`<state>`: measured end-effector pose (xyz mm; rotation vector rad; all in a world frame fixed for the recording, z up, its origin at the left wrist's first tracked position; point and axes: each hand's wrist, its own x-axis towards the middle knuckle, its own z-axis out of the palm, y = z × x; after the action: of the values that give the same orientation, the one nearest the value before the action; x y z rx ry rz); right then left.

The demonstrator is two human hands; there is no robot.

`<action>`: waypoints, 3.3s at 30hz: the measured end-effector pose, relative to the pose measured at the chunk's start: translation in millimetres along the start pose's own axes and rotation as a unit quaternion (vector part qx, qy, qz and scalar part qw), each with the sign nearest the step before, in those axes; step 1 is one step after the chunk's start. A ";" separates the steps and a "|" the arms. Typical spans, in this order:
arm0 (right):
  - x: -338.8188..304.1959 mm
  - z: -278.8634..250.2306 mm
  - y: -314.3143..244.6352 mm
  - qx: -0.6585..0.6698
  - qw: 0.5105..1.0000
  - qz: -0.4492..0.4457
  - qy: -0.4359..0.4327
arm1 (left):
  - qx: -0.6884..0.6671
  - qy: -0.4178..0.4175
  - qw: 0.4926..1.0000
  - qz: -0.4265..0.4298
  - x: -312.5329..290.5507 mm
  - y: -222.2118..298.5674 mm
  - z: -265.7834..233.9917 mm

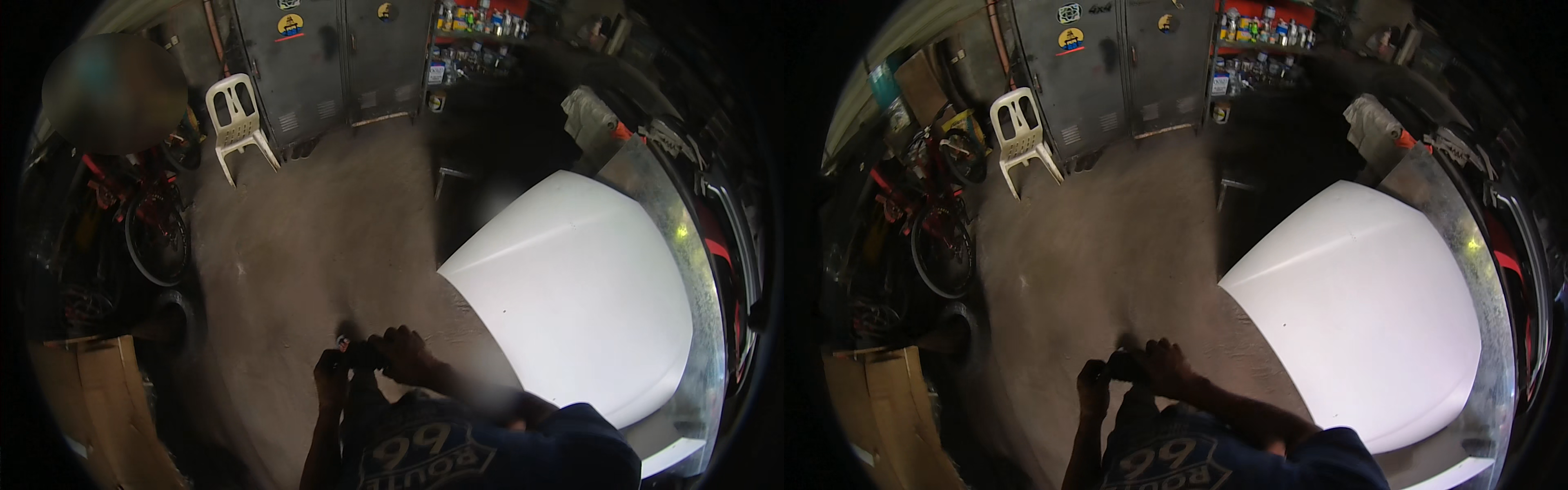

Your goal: The person uses a power drill to remove a bolt from a black rubber boot, then walks around the garage and installs the boot onto a vehicle's interior mechanism.

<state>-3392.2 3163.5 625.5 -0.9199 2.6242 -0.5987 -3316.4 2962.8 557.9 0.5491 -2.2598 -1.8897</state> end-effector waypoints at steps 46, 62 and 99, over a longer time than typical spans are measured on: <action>1104.3 -120.1 -187.4 0.338 0.866 0.044 -0.366 | 0.022 -0.016 1.000 -0.015 875.9 102.8 -526.1; 1424.6 -84.5 -215.8 0.486 0.763 0.061 -0.422 | 0.032 0.089 0.995 -0.013 1173.0 85.4 -664.3; 1574.6 -159.0 -323.2 0.472 0.704 0.396 0.353 | -0.003 -0.627 0.769 0.120 1678.5 181.8 -639.5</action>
<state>-4471.1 1963.7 701.6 0.8704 2.2497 -1.9634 -4681.7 1786.0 658.6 -1.4059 -2.6262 -2.4154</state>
